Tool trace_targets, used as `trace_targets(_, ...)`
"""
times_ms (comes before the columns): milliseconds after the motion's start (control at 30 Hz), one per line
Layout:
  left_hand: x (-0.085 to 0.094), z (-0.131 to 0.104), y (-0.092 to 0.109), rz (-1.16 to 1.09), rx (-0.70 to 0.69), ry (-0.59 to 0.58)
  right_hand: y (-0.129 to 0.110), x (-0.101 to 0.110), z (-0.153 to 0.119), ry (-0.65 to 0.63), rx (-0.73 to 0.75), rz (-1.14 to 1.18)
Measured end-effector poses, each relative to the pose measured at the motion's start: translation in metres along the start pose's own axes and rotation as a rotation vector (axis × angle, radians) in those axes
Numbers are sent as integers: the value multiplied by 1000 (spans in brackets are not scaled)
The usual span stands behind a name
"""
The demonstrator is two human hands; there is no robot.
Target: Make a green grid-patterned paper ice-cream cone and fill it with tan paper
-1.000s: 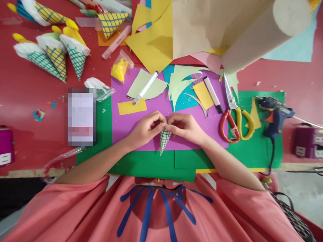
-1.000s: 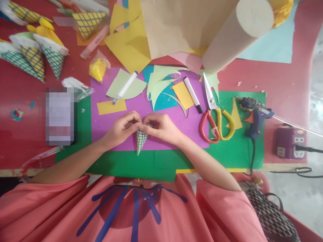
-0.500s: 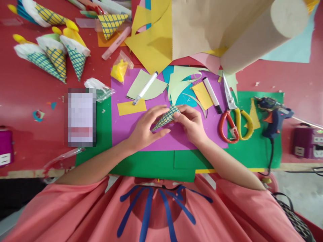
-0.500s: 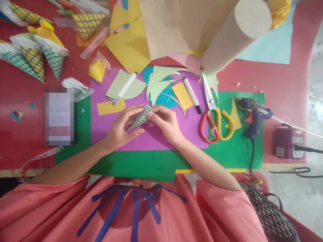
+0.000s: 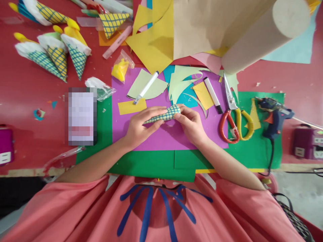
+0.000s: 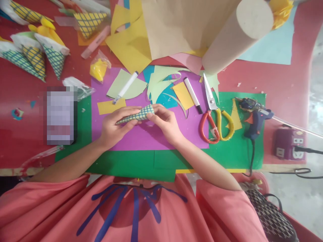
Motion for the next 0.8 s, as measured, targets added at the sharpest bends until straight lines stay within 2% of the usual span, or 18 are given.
trace_targets(100,0,-1,0,-53,52,3,-3,-2,-1,23,4,-47)
trace_targets(267,1,-2,-1,-125,241,9,-11,-4,-2,117,66,-83)
trace_targets(433,0,-1,0,-202,302,-44,-17,-5,-3,-29,-3,-172)
trace_targets(600,1,2,2,-300,342,-85,-19,-3,-2,-43,36,-287)
trace_targets(700,2,3,3,-326,352,-104,-20,-1,-1,-55,46,-268)
trace_targets(800,4,4,3,-349,332,-125,-20,0,0,-132,-49,-198)
Point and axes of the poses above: each hand's wrist, its own z-axis towards the middle knuckle, its own x-axis out of the back of the hand, y = z × x, the point moved 1 cm from there along z, towards the middle knuckle, and after that the axes turned 7 degrees about y, right-handed, at the moved point
